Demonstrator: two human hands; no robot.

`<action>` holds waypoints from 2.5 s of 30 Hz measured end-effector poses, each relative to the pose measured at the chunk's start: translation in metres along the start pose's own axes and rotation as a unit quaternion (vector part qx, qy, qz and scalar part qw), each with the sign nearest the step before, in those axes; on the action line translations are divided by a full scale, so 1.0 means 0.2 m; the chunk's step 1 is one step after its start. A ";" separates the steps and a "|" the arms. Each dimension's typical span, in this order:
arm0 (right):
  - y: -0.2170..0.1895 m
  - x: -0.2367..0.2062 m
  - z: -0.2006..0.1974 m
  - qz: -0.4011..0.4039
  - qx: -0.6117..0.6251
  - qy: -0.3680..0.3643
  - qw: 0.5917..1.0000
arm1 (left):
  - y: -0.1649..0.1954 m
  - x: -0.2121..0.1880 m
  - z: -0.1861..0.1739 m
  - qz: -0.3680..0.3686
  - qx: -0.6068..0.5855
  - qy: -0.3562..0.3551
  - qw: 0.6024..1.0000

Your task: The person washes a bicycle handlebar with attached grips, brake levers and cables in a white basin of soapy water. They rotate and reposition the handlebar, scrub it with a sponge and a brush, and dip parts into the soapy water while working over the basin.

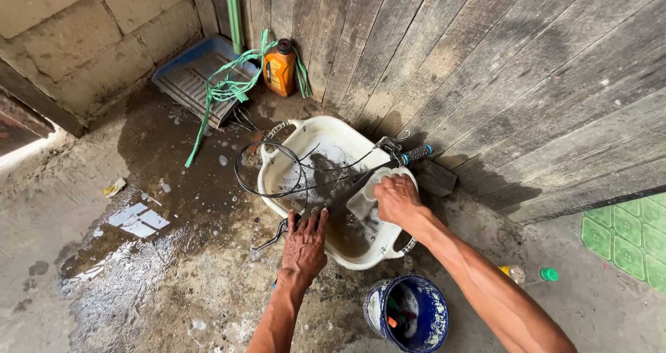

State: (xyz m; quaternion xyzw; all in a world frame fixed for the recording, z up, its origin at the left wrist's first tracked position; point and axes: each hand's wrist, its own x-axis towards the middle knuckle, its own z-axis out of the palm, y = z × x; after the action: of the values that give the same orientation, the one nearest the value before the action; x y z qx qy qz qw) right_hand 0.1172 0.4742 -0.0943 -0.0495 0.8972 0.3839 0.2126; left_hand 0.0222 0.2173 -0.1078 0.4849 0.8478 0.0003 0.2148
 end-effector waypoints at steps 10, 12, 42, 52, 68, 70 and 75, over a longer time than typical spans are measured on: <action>-0.06 0.06 -0.30 -0.099 -0.221 -0.010 0.970 | -0.01 0.01 0.02 0.006 -0.003 0.010 1.000; -0.11 0.01 -0.37 -0.128 -0.318 0.005 0.939 | 0.00 0.01 0.02 0.007 0.002 0.033 0.999; -0.25 -0.17 -0.19 -0.058 0.466 0.140 0.872 | -0.18 -0.12 0.25 -0.152 -0.665 0.043 0.730; -0.31 -0.13 -0.35 -0.014 0.356 -0.056 0.933 | -0.25 -0.06 0.34 -0.154 -0.782 0.011 0.603; -0.38 -0.17 -0.26 0.026 0.220 0.126 0.967 | -0.02 -0.24 0.27 -0.199 -0.269 0.103 0.937; -0.48 -0.16 -0.27 0.056 0.512 0.134 0.847 | 0.00 -0.22 0.31 -0.196 -0.243 0.153 0.938; -0.71 -0.13 -0.27 0.074 0.537 0.058 0.839 | -0.03 -0.15 0.34 -0.222 -0.275 0.092 0.931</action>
State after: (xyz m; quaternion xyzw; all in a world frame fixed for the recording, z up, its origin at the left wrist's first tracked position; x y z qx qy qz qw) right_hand 0.1587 0.3349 -0.1457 0.1164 0.9744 -0.1468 0.1240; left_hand 0.0551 0.1749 -0.1588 0.2042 0.9164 0.2305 0.2558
